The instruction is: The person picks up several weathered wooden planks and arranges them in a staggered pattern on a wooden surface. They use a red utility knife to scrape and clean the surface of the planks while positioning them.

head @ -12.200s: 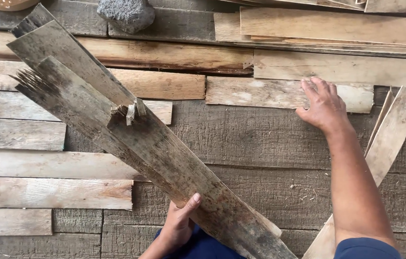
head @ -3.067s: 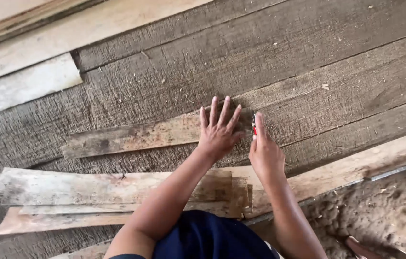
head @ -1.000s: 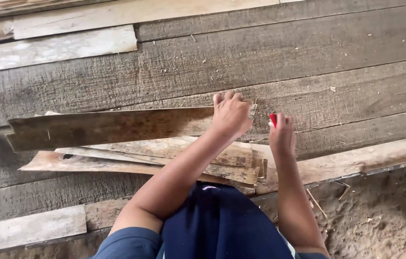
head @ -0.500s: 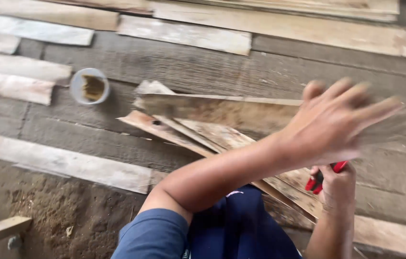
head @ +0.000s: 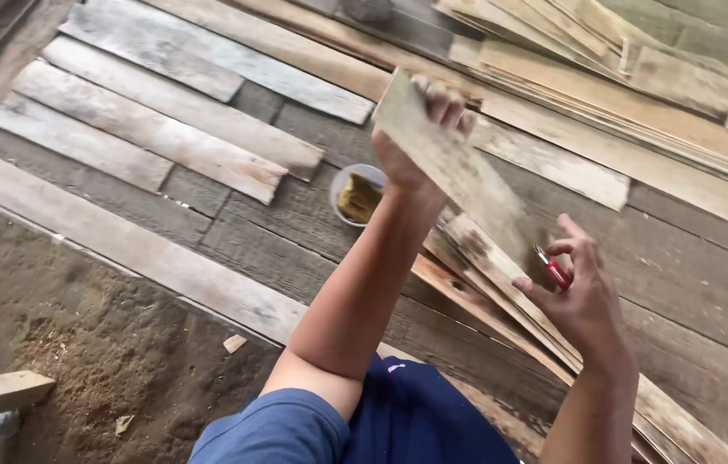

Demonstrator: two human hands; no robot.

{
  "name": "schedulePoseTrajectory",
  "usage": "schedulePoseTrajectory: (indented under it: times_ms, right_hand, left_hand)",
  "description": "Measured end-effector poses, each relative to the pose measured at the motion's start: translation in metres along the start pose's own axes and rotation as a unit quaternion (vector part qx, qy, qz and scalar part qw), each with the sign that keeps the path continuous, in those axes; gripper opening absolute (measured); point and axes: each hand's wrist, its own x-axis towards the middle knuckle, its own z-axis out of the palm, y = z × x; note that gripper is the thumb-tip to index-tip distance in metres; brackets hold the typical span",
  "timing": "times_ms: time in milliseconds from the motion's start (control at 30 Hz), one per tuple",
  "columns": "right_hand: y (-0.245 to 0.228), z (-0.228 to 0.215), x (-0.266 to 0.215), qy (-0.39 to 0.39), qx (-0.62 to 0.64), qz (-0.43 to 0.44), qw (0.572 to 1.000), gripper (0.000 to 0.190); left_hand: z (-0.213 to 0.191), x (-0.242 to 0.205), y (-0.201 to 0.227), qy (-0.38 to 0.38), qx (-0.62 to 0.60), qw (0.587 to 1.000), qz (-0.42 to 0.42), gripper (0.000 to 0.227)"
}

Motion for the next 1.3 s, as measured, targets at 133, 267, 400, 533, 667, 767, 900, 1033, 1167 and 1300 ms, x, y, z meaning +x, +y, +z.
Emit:
schedulePoseTrajectory:
  times_ms: [133,267,400,533,667,767,900,1033,1167,1300]
  right_hand:
    - [-0.031,0.025,0.026,-0.071,-0.086,0.013,0.994,0.098]
    - [-0.046,0.036,0.057,-0.108,-0.092,0.060,0.988,0.100]
    - [-0.058,0.034,0.101,-0.038,-0.206,0.164,0.964,0.091]
    - [-0.024,0.053,0.163,-0.028,-0.212,0.184,0.959,0.090]
    - [0.017,0.082,0.219,-0.074,-0.263,0.150,0.950,0.090]
    - [0.038,0.100,0.250,-0.099,-0.285,0.132,0.944,0.095]
    - [0.020,0.107,0.268,-0.133,-0.244,0.144,0.950,0.099]
    - [0.042,0.111,0.284,-0.145,-0.275,0.103,0.945,0.108]
    - [0.037,0.109,0.290,-0.161,-0.274,0.115,0.941,0.108]
    - [0.071,0.111,0.288,-0.139,-0.291,0.043,0.946,0.105]
  left_hand:
    - [-0.062,-0.013,0.041,0.050,-0.034,0.998,-0.006,0.023]
    - [-0.094,-0.013,0.075,0.313,0.042,0.942,-0.109,0.027]
    - [-0.107,0.016,0.110,0.456,0.310,0.794,-0.255,0.040]
    - [-0.185,0.017,0.128,0.396,0.525,0.700,-0.278,0.041]
    - [-0.245,0.017,0.126,0.198,0.750,0.520,-0.358,0.052]
    - [-0.279,0.014,0.118,0.060,0.829,0.428,-0.355,0.061]
    - [-0.287,0.017,0.113,-0.045,0.865,0.350,-0.356,0.061]
    - [-0.272,0.028,0.117,-0.072,0.863,0.326,-0.378,0.054]
    - [-0.261,0.040,0.119,-0.089,0.820,0.308,-0.475,0.053]
    - [-0.269,0.037,0.115,-0.102,0.828,0.272,-0.479,0.050]
